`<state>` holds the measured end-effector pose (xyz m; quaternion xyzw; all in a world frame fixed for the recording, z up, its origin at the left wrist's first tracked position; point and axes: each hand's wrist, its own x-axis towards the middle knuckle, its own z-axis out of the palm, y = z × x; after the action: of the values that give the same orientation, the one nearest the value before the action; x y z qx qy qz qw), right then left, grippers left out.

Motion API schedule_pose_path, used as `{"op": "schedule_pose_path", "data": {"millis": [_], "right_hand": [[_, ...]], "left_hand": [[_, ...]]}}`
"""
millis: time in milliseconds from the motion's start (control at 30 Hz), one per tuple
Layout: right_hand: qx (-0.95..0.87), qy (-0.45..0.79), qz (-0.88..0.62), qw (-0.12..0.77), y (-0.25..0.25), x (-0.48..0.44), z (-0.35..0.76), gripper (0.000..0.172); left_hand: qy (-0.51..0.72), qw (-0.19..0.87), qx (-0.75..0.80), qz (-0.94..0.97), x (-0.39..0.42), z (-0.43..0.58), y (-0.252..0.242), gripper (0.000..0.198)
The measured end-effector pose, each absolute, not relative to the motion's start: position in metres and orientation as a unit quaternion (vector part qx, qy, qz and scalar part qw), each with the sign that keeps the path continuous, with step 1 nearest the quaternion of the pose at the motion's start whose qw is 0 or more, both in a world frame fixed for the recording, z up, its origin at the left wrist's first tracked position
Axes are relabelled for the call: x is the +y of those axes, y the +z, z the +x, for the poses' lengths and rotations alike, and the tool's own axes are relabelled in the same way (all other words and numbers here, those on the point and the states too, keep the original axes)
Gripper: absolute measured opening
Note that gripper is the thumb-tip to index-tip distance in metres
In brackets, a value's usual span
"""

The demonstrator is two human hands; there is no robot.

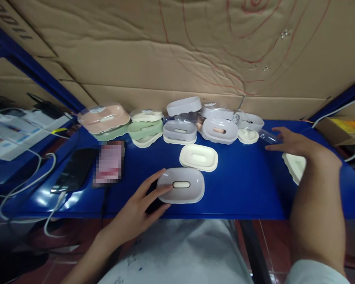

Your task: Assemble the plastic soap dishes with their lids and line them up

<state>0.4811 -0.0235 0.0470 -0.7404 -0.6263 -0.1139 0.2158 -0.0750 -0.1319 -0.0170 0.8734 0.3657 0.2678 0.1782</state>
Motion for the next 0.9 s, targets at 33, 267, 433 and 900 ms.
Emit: {"op": "schedule_pose_path", "data": {"millis": [33, 267, 433, 900], "right_hand": [[-0.645, -0.038, -0.739, 0.19, 0.055, -0.03, 0.48, 0.092], [-0.77, -0.093, -0.598, 0.201, 0.094, -0.08, 0.383, 0.062], [-0.831, -0.243, -0.406, 0.293, 0.068, -0.102, 0.261, 0.034], [-0.95, -0.111, -0.205, 0.206, 0.022, -0.127, 0.198, 0.043]], "left_hand": [[0.267, 0.183, 0.365, 0.873, -0.132, -0.075, -0.017, 0.039], [0.275, 0.203, 0.366, 0.865, -0.133, -0.075, -0.016, 0.039], [0.269, 0.245, 0.386, 0.848, -0.133, -0.075, -0.017, 0.059], [0.265, 0.266, 0.39, 0.841, -0.132, -0.076, -0.02, 0.085]]}}
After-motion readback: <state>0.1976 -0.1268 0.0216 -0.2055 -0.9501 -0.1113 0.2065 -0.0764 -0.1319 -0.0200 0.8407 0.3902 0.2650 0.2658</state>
